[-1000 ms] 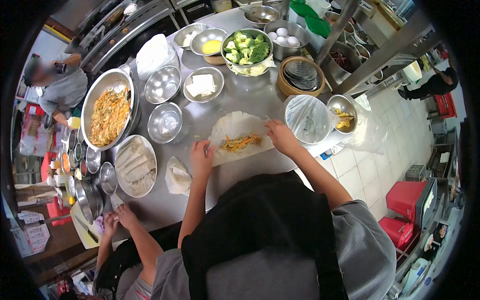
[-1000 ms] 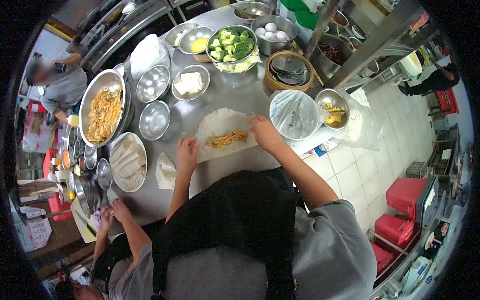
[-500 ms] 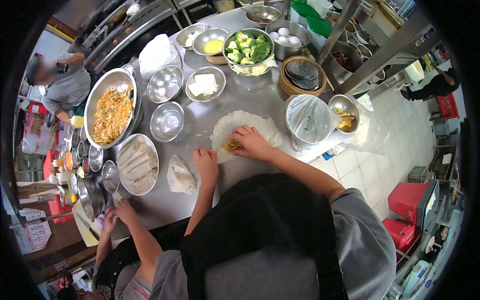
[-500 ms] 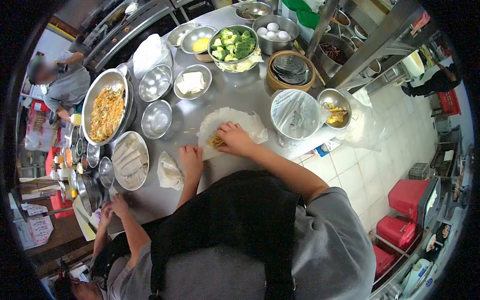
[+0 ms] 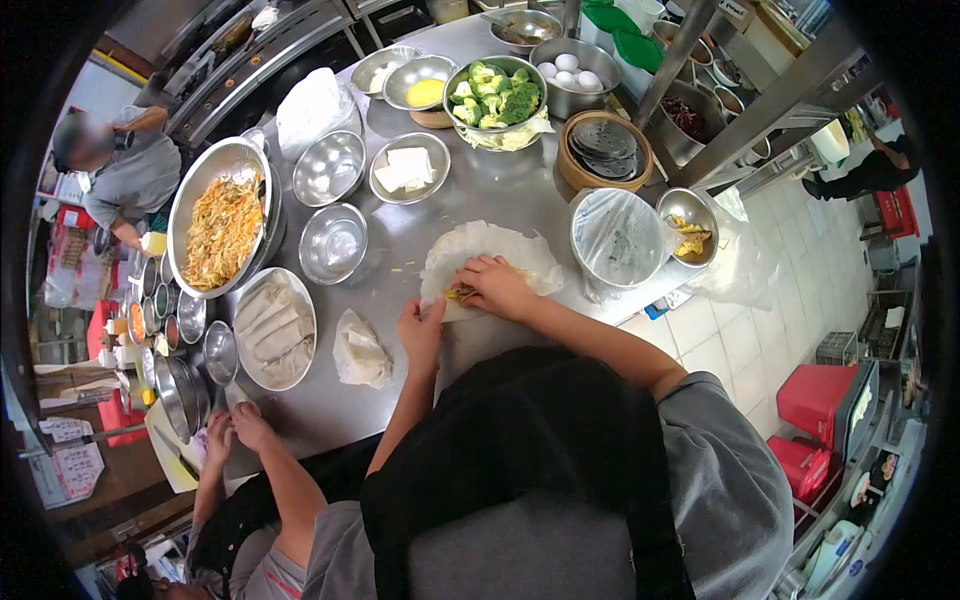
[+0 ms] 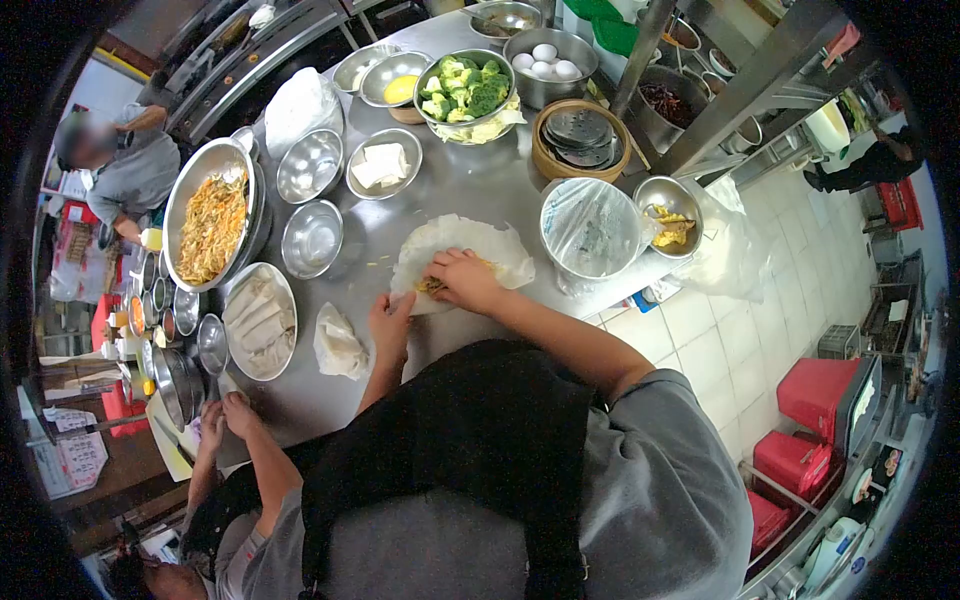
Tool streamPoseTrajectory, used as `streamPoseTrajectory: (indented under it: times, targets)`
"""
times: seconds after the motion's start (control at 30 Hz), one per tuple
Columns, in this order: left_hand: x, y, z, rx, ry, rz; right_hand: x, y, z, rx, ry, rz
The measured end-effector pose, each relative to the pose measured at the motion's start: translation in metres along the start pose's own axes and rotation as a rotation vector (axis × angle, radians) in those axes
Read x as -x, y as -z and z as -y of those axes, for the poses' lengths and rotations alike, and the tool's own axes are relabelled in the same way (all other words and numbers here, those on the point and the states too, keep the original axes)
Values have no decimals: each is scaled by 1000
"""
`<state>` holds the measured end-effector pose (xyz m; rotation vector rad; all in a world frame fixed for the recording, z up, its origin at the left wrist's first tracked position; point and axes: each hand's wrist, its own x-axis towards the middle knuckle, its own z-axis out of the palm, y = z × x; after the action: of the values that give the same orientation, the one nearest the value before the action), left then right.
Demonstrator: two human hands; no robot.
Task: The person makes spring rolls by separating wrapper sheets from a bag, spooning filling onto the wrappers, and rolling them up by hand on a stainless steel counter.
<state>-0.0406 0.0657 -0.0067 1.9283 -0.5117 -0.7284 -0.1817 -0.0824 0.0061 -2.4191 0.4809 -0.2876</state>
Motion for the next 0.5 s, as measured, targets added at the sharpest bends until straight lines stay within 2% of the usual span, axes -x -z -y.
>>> streamPoseTrajectory:
  times: [0.03,0.13,0.3,0.5]
  targets:
    - [0,-3,1,-31,-44,-28,0,0,0,4,5,-1]
    - [10,-12,-20,-215,-482,-139,0,1,1,16,18,-6]
    - [14,-24,-32,-245,-614,-39,-1,-1,-2,106,4,9]
    - [10,-28,-27,-337,-787,12,1,-11,-8,107,29,-73]
